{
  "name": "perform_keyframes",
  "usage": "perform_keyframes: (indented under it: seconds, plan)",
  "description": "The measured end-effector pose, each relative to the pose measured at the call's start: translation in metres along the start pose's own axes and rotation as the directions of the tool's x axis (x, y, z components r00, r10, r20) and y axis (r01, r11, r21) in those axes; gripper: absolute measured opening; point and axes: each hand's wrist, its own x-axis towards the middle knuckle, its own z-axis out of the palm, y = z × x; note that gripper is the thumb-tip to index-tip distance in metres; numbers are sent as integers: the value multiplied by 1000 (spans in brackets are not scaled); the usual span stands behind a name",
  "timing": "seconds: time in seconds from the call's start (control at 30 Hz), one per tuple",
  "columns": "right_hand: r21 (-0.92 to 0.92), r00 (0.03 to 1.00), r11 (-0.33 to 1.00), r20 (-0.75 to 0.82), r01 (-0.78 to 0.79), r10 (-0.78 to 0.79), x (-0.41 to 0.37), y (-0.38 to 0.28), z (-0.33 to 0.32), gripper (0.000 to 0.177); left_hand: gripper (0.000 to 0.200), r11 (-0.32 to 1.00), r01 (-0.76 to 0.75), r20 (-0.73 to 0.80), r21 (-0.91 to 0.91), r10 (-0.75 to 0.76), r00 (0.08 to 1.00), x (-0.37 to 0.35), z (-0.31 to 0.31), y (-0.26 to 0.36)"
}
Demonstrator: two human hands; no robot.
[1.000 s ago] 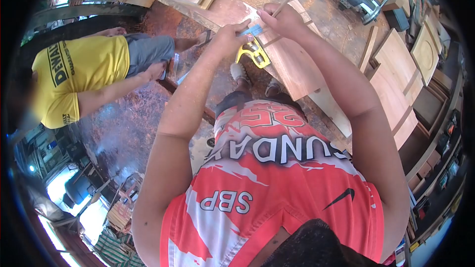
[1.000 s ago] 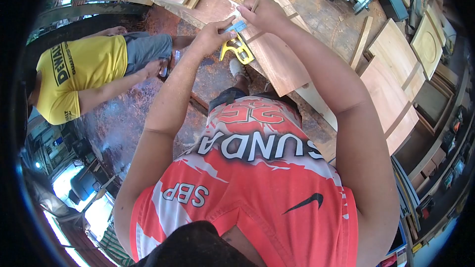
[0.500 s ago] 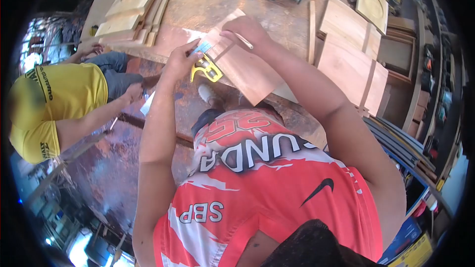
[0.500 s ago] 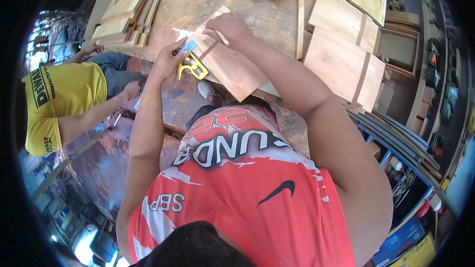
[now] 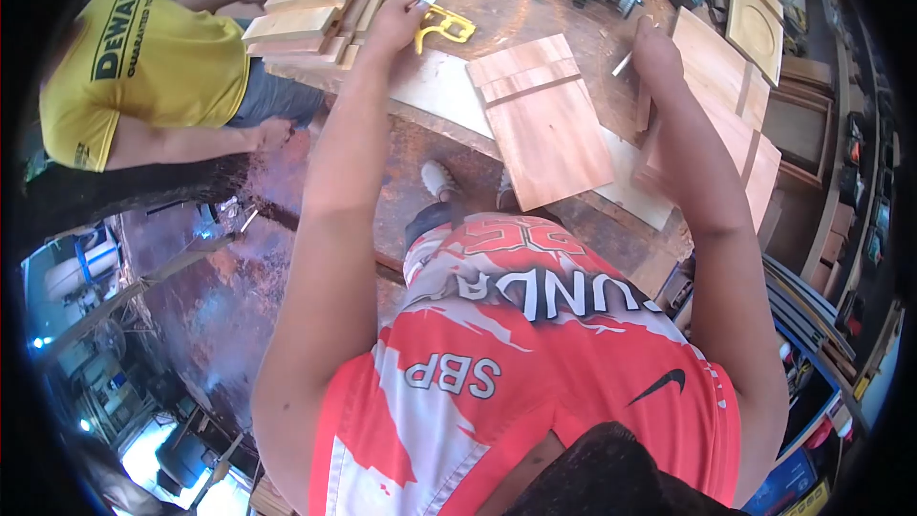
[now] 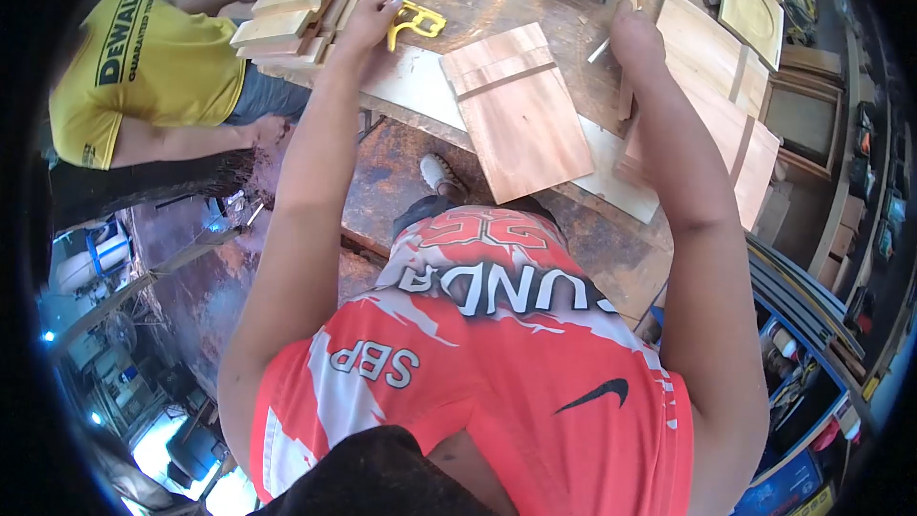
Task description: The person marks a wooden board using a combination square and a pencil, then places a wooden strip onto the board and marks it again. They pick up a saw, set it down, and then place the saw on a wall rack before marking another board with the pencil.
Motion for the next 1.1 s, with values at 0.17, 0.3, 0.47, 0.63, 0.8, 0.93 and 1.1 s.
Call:
perform_keyframes:
  seconds: [0.17,0.3,0.47,0.63,0.8,0.93,1.1]
  plan:
    - [439,983,880,68,-181,169,-21,-6,-43,12,34,972,-115,-274,204,170,947,5,14,5]
    - [820,981,538,-154,196,-122,-79,-55,-113,15,28,931,-287,-424,225,359,832,-32,9,57]
    - [258,272,131,-652,957,-708,-61,-138,-113,23,35,238,556,601,-796,203,773,-113,1,105]
    - [294,255,90,-592,952,-765,-24,-168,-44,27,38,349,415,449,-840,19,893,-122,6,82]
    - [638,717,368,-456,676,-527,-25,-154,8,21,36,644,350,349,-680,-134,927,-90,21,62]
    - [953,921,207,-133,220,-367,-33,-149,5,26,26,734,354,325,-579,-191,926,-82,39,50]
    - [940,907,275,-73,202,-415,-31,-149,11,34,21,836,317,266,-448,-214,940,-89,42,57]
